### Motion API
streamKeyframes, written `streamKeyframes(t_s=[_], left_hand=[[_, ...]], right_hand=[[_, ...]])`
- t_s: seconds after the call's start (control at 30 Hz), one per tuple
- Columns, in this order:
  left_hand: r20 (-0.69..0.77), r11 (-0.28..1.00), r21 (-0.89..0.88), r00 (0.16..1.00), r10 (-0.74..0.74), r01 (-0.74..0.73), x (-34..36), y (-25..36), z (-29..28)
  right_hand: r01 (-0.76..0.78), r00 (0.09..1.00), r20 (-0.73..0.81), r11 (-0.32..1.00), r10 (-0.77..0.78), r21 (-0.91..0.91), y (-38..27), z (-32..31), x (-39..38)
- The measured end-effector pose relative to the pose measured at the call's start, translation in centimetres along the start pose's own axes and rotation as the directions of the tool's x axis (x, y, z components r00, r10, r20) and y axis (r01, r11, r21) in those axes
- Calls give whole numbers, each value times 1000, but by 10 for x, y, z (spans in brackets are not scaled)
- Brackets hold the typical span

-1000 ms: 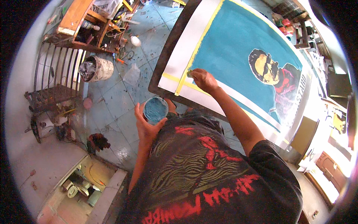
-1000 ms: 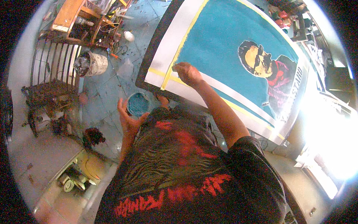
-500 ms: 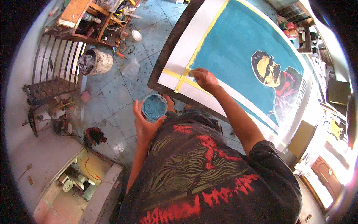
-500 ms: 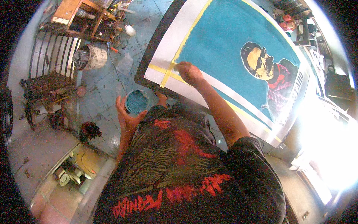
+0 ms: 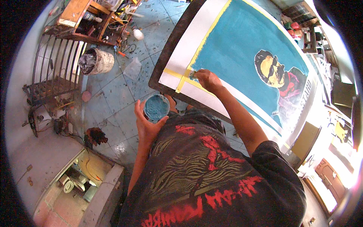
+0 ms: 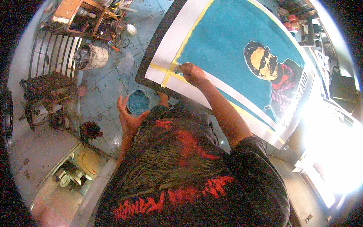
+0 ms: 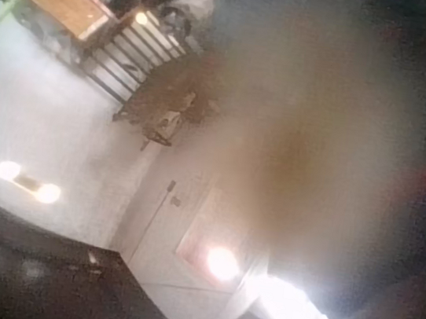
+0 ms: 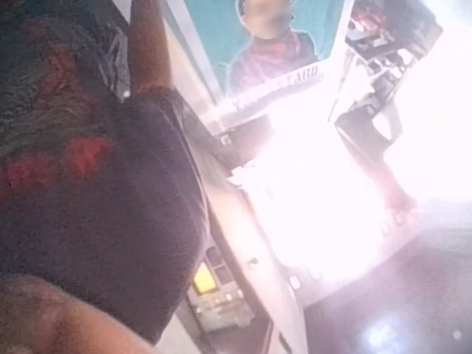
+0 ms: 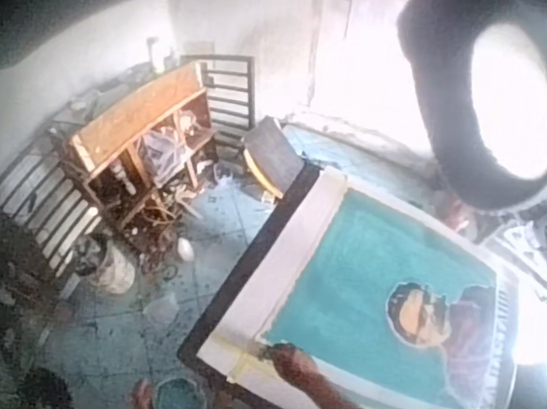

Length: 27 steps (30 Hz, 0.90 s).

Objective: The person paints the border of a large poster with blue paint using a small brush. They hold a small container of paint in one hand and apply paint along the yellow taped edge of the poster with the other hand.

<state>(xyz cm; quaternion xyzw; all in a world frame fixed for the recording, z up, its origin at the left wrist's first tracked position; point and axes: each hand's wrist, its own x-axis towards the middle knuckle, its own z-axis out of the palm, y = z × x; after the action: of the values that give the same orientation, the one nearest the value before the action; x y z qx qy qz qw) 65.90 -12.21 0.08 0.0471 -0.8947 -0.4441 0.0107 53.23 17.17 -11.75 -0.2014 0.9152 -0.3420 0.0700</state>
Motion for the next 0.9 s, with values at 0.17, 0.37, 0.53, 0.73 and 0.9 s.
streamKeyframes(t_s=[0.17, 0.37, 0.53, 0.73, 0.9], left_hand=[[16, 1000, -8, 1000, -7, 7, -1, 1, 2], [32, 1000, -14, 999, 26, -25, -2, 5, 5], [40, 1000, 0, 999, 9, -9, -2, 6, 6], [33, 1000, 7, 999, -8, 8, -4, 8, 7], [13, 999, 28, 999, 31, -31, -2, 7, 10]], right_hand=[[-32, 999, -39, 999, 33, 25, 10, 1, 6], [-22, 999, -50, 1000, 23, 14, 14, 1, 17], [35, 986, -164, 999, -31, 26, 23, 2, 19], [6, 995, -100, 999, -1, 45, 18, -12, 16], [-40, 999, -2, 999, 40, 36, 32, -13, -1]])
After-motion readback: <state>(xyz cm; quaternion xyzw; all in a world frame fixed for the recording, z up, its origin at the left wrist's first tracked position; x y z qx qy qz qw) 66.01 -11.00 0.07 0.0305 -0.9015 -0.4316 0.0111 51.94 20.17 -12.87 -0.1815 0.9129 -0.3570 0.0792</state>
